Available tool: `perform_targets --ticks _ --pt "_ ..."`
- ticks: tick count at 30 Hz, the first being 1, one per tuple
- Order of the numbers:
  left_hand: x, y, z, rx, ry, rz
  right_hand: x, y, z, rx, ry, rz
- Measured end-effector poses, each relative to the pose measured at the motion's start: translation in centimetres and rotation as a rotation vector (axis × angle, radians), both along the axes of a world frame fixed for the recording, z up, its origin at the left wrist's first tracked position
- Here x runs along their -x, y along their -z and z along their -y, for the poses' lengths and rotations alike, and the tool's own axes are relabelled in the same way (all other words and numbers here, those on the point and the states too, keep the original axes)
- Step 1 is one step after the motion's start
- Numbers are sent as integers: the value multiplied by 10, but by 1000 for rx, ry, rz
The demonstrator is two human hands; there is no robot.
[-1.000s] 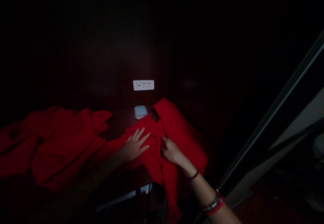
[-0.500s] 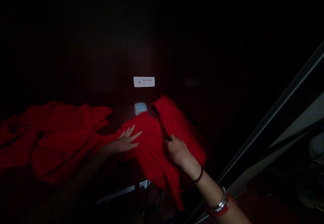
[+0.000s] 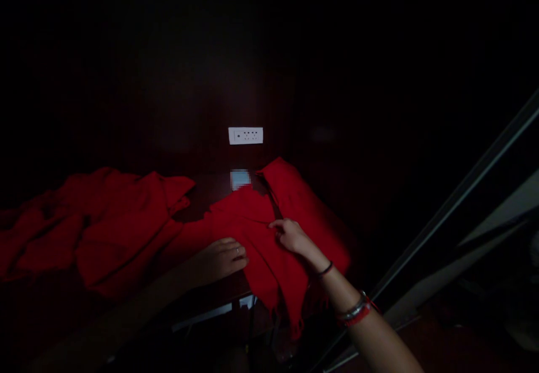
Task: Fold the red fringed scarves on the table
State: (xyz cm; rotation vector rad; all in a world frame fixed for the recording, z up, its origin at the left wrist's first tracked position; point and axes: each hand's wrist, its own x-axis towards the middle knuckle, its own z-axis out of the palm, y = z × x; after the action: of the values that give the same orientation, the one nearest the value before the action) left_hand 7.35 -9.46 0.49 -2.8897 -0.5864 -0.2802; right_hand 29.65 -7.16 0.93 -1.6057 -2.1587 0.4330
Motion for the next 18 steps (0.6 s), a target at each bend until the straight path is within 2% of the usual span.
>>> perform_targets --ticks 4,7,10,12,14,16,18 --pt "10 -8 10 215 -89 223 -8 5 4 -43 -26 80" --pt "18 -15 18 388 -26 191 -7 8 14 -79 -93 220" --pt "24 -22 7 484 14 207 4 -2 17 -186 -58 320" --pt "26 -20 -11 426 -116 265 14 -11 12 -261 -7 327" --pt "28 -9 -30 295 -367 275 24 -15 1 -275 5 316" --pt "30 9 -43 243 -572 206 31 -10 -10 -169 -34 346" --pt "33 25 -49 250 -648 147 35 1 -18 -21 -81 401"
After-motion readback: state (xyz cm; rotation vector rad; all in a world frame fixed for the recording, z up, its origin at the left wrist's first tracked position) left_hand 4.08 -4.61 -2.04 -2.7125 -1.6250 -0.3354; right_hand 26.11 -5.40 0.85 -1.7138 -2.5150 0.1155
